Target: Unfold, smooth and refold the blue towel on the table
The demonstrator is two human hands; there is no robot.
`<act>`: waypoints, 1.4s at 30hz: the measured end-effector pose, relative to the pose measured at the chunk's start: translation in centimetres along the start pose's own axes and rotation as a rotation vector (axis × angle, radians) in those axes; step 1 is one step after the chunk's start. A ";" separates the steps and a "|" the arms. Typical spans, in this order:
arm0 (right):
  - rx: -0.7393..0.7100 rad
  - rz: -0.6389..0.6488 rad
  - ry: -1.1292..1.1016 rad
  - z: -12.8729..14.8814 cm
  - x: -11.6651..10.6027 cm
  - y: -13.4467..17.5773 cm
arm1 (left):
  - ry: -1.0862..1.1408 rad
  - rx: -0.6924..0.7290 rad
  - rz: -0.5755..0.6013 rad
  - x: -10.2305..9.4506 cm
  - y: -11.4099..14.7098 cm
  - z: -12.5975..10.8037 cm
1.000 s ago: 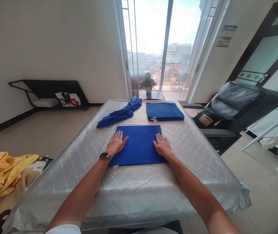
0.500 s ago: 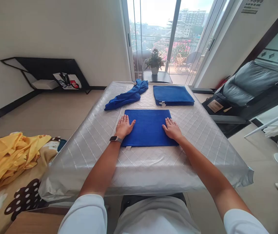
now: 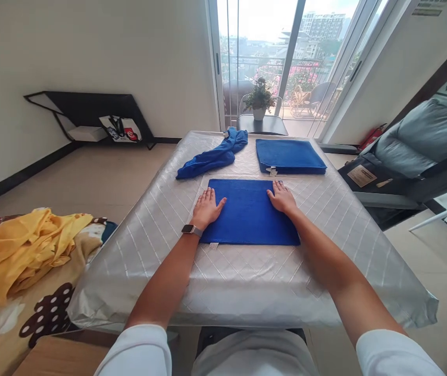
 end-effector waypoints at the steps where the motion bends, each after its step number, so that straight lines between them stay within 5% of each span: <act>1: -0.002 -0.007 -0.003 -0.1 0.3 -0.1 | -0.003 0.002 0.003 0.0 0.0 0.0; 15: 0.040 -0.026 -0.092 -0.2 0.1 0.5 | -0.106 -0.007 0.052 -0.2 0.2 0.2; 21: 0.030 -0.011 -0.125 0.0 0.2 0.5 | -0.237 -0.051 0.120 -1.1 -1.7 -0.2; 24: 0.034 -0.005 -0.140 0.0 0.3 0.3 | -0.231 0.043 0.058 -1.4 -4.0 -5.1; 30: -0.007 -0.017 -0.092 -0.2 0.3 0.7 | -0.006 0.487 0.063 2.2 -8.5 -21.4; 33: -0.037 -0.005 -0.061 -0.2 0.3 1.0 | 0.063 0.531 0.066 3.6 -9.7 -24.3; 37: 0.002 -0.004 -0.098 -0.2 0.3 0.8 | 0.045 0.476 0.048 4.2 -10.2 -21.3; 42: 0.047 -0.024 -0.149 -0.2 0.4 0.3 | -0.039 0.267 0.028 3.3 -9.9 -12.0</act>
Point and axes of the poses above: each hand's wrist, its own y-axis away from the middle knuckle, its own x-axis out of the palm, z = x × y, the point moved 8 cm from there along -y, towards the middle knuckle, and after that the axes turned 9 degrees about x, right-handed, at the moved point
